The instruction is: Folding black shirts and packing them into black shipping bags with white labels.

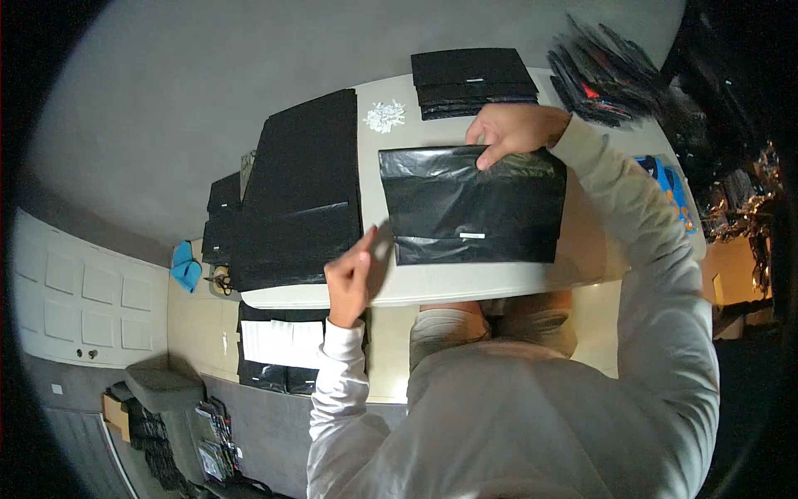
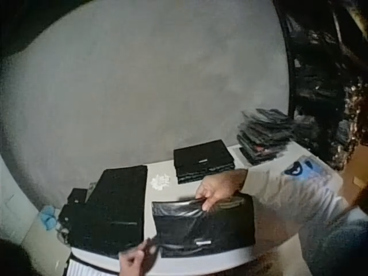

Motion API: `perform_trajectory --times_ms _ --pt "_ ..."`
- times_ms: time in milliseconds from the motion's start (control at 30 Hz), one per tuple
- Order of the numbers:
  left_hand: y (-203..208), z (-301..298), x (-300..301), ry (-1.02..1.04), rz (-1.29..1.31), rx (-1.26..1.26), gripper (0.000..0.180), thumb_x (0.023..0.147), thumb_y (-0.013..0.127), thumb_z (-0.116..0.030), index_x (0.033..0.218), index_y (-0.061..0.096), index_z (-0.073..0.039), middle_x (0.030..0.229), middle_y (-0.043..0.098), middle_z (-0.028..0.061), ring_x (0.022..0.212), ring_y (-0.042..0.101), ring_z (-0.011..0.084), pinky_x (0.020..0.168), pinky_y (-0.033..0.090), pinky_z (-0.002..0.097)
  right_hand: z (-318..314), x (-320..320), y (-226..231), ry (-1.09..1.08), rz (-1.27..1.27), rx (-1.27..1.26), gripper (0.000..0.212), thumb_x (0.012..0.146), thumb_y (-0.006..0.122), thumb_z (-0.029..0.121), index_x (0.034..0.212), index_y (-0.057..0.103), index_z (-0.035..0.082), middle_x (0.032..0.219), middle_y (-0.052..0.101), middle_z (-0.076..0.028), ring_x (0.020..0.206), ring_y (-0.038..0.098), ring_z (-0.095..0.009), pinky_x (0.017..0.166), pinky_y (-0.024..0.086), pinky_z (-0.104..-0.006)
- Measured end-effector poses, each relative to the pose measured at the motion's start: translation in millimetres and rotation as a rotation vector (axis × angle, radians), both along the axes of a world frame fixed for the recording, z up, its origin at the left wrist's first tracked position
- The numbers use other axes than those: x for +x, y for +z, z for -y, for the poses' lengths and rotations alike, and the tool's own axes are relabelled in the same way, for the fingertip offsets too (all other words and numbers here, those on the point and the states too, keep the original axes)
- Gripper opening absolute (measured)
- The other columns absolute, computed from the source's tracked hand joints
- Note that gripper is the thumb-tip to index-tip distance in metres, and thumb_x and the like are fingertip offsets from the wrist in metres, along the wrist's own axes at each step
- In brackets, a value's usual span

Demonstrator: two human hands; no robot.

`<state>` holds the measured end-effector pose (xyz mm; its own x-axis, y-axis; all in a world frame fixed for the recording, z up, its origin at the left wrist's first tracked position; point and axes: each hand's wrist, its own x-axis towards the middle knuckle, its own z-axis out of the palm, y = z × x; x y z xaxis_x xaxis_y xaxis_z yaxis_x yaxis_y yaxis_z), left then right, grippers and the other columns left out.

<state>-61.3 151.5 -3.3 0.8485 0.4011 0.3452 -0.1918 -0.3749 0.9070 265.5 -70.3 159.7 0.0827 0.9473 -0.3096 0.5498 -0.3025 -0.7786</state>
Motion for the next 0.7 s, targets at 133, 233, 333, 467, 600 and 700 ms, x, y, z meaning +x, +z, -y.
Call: perform_trajectory --times_ms 133,233,333,467,600,700 --pt "49 1 53 -0.093 0.069 -0.252 0.075 0.098 0.071 -0.027 0.155 0.037 0.007 0.149 0.055 0.0240 0.140 0.051 0.0260 0.112 0.043 0.0356 4 -13 35 0.102 0.126 0.050 0.029 0.090 0.076 0.014 0.106 0.071 -0.010 0.086 0.078 -0.015 0.070 0.071 -0.010 0.061 0.053 -0.0280" --pt "71 0 105 -0.107 -0.006 -0.200 0.042 0.095 0.076 -0.019 0.127 0.065 0.005 0.116 0.072 0.0146 0.105 0.066 0.0164 0.093 0.052 0.0298 13 -4 48 0.134 0.290 0.007 0.029 0.089 0.077 0.013 0.105 0.072 -0.010 0.088 0.079 -0.016 0.071 0.071 -0.010 0.062 0.053 -0.0279" --pt "60 2 151 -0.175 -0.058 -0.190 0.017 0.093 0.080 -0.018 0.095 0.075 -0.001 0.085 0.072 0.0006 0.076 0.064 0.0075 0.075 0.051 0.0237 25 16 40 0.000 0.206 0.117 0.019 0.086 0.079 0.010 0.090 0.071 -0.007 0.063 0.068 -0.003 0.055 0.050 -0.004 0.052 0.038 -0.0285" --pt "26 -14 200 -0.356 -0.106 -0.465 0.026 0.095 0.079 -0.026 0.104 0.074 -0.002 0.091 0.073 0.0001 0.080 0.065 0.0083 0.075 0.052 0.0255 11 62 43 -0.040 0.324 0.120 0.019 0.087 0.079 0.012 0.089 0.072 -0.005 0.063 0.066 0.000 0.056 0.050 -0.003 0.051 0.037 -0.0274" --pt "-2 -22 247 -0.368 -0.208 -0.565 0.031 0.102 0.069 -0.033 0.108 0.073 -0.003 0.095 0.074 0.0037 0.081 0.069 0.0107 0.074 0.054 0.0254 -9 154 35 -0.154 0.231 0.100 0.021 0.090 0.078 0.016 0.097 0.075 -0.004 0.079 0.072 0.001 0.067 0.060 -0.006 0.061 0.048 -0.0258" --pt "0 -10 250 -0.178 -0.116 -0.551 0.031 0.102 0.069 -0.025 0.118 0.070 0.002 0.089 0.075 0.0065 0.074 0.069 0.0094 0.064 0.053 0.0206 -48 209 39 -0.192 0.334 0.124 0.022 0.090 0.077 0.015 0.099 0.074 -0.005 0.088 0.074 -0.002 0.077 0.066 -0.010 0.070 0.052 -0.0290"
